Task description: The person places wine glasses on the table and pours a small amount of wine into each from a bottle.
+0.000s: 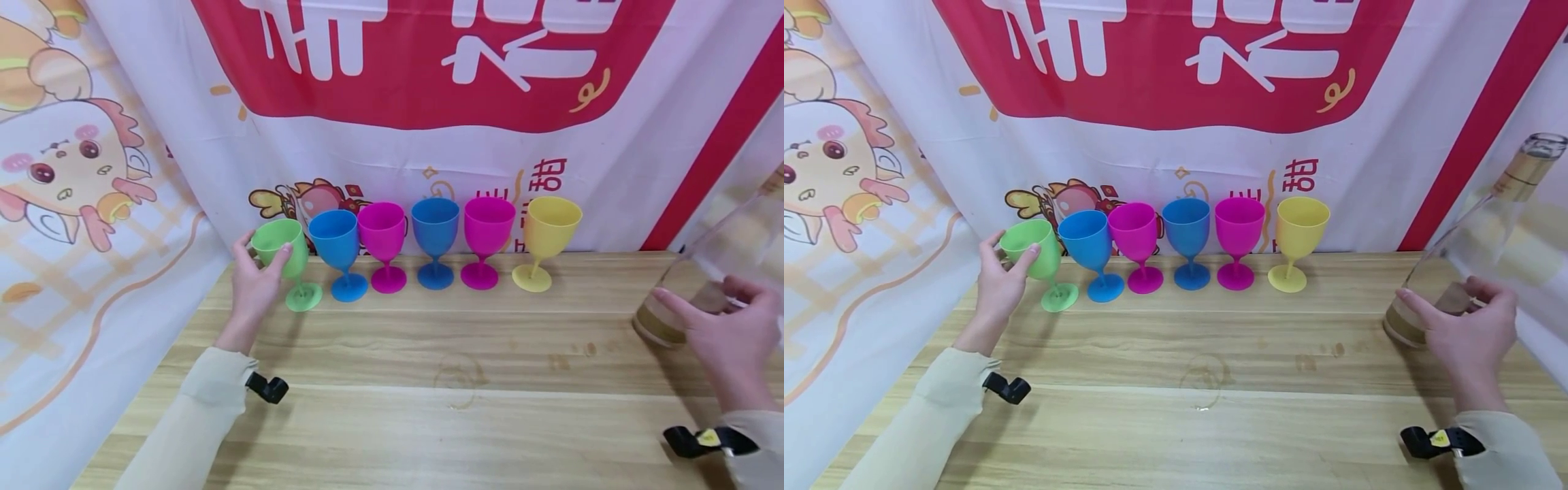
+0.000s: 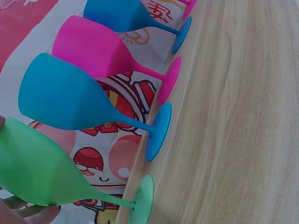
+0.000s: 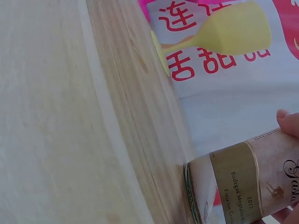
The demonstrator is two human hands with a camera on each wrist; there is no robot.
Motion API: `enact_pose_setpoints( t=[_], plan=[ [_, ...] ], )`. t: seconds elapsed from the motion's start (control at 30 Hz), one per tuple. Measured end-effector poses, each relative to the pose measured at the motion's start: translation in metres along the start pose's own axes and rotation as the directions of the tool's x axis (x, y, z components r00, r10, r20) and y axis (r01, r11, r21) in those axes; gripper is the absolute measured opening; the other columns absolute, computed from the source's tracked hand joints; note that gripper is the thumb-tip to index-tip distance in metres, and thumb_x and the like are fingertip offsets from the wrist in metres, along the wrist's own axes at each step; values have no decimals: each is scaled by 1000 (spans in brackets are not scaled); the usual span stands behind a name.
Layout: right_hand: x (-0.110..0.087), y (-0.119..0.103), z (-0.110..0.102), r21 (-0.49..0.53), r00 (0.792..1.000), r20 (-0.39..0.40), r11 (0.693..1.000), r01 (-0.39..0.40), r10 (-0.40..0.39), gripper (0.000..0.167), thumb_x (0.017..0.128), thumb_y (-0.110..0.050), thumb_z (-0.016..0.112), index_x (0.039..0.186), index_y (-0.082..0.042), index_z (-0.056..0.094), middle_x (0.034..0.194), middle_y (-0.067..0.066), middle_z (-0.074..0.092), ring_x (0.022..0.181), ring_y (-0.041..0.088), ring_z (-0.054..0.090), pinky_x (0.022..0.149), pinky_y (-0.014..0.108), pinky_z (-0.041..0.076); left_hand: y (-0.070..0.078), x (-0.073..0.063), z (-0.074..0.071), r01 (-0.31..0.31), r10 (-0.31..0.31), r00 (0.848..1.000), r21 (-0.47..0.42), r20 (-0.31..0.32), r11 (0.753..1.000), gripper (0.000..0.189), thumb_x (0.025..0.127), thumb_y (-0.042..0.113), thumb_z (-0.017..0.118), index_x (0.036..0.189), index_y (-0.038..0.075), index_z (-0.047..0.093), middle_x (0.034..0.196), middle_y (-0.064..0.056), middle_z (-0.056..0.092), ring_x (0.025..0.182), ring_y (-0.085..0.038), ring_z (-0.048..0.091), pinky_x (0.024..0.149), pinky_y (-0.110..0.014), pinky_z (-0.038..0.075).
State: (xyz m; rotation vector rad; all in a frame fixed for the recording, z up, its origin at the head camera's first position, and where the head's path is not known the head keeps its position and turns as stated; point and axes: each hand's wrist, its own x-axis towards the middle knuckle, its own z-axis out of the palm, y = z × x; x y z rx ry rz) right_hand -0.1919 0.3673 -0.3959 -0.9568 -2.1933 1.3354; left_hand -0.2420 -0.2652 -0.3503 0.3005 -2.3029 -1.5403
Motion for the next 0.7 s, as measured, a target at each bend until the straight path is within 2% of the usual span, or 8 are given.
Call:
enact_pose_setpoints(
  t=[0.4,0.5,0.53,0.6,0.63,0.7],
  plan=[
    [-2,-3,1,-12,1000,-11,1000,7,-7,103,78,-55,90,160,-38,29,146,-28,33,141,13,38,123,28,35,3,2,-3,17,-17,1000,28,12,999,99,98,64,65,170,27,8,171,-18,34,153,-37,42,126,-55,38],
    [-3,-8,-2,11,999,-11,999,38,-37,100,79,-53,90,157,-40,31,140,-30,35,134,6,41,121,26,35,6,1,-5,2,-2,1000,25,-11,1000,99,98,60,66,171,27,8,174,-13,29,156,-35,38,128,-53,35],
    [-5,-11,-3,25,997,-32,997,73,-72,97,80,-52,90,157,-40,31,138,-30,35,132,3,40,121,25,35,8,1,-6,-8,9,1000,27,-23,1000,98,98,60,66,171,28,8,176,-10,27,157,-33,36,129,-53,34],
    [-14,-20,-7,39,978,-110,983,182,-176,91,85,-49,87,156,-39,32,142,-30,37,135,0,40,123,26,31,13,-2,-6,-59,61,997,41,-55,997,97,99,58,67,171,30,9,177,-4,24,160,-29,31,131,-52,30],
    [-20,-26,-10,35,956,-161,966,255,-246,88,87,-47,85,156,-40,32,145,-28,39,139,0,40,126,28,29,17,-4,-6,-93,97,993,52,-71,994,96,99,58,67,170,31,10,177,-1,24,161,-27,30,132,-51,28],
    [-37,-40,-15,3,883,-261,915,404,-390,82,89,-46,82,156,-40,36,154,-22,42,146,4,40,129,32,26,26,-8,-5,-176,185,978,103,-92,979,92,98,58,67,170,32,15,176,2,26,162,-25,28,133,-53,25]
  ],
)
